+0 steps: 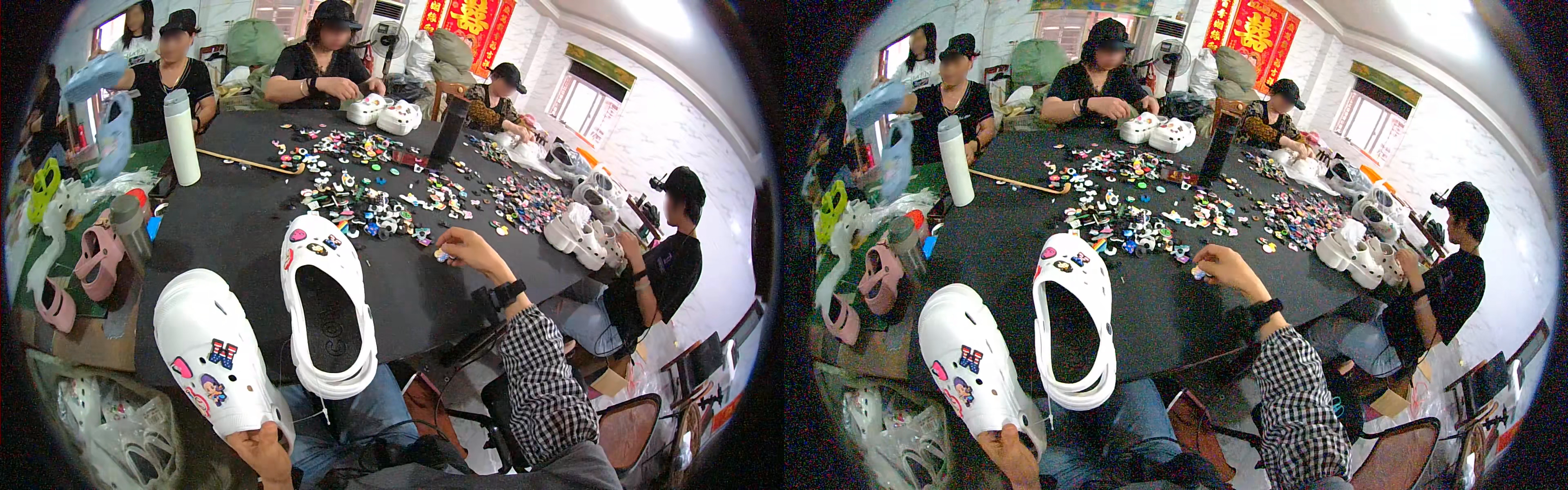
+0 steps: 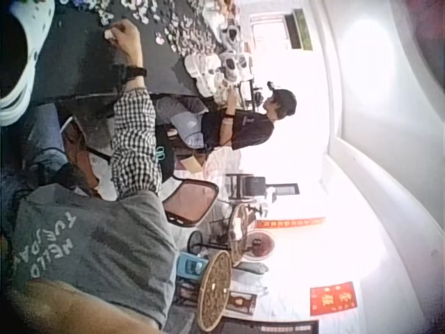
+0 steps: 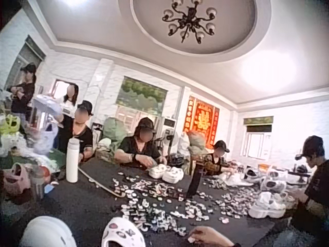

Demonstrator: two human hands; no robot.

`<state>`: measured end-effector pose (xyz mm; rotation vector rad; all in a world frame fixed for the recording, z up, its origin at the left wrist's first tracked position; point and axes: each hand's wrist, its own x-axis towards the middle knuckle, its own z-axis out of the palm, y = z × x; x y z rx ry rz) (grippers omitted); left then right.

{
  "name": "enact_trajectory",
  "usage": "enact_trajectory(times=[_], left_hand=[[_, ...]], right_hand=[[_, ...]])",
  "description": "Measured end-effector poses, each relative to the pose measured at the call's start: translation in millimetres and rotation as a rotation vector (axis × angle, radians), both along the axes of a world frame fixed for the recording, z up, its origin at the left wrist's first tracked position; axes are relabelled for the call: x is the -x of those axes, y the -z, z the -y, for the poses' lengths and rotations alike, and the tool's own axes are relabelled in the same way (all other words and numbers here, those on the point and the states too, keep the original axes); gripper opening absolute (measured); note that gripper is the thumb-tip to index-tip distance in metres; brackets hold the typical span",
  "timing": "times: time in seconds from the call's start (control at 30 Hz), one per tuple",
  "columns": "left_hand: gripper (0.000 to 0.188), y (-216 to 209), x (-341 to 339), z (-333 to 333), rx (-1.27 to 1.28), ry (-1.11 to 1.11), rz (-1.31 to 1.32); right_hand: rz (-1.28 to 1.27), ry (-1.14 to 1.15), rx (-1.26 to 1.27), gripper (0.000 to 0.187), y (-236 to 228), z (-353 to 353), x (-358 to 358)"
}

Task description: Decorate the clogs with charms.

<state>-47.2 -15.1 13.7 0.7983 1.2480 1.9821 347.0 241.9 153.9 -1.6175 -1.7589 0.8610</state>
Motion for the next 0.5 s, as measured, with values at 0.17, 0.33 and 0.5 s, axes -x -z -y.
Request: enact_trajectory(times=[0.17,0.33,0.5], left_hand=[[0.065,-6.8,0.0,2.6,0.083,0.002,0.021],[0.066,26.3,9.3,1.2,-0.001,0.05,-0.044],[0.062,5.9,1.2,1.7,-0.052,0.048,-0.001]], right_hand=[[0.039,-0.167,-0.019,0.016,-2.4,-12.3,33.8],[0.201,-0.248,-0.064,0.019,-5.1,-12.8,52.2],[0.195,-0.102,-0.237,0.017,0.0,-24.4,58.7]])
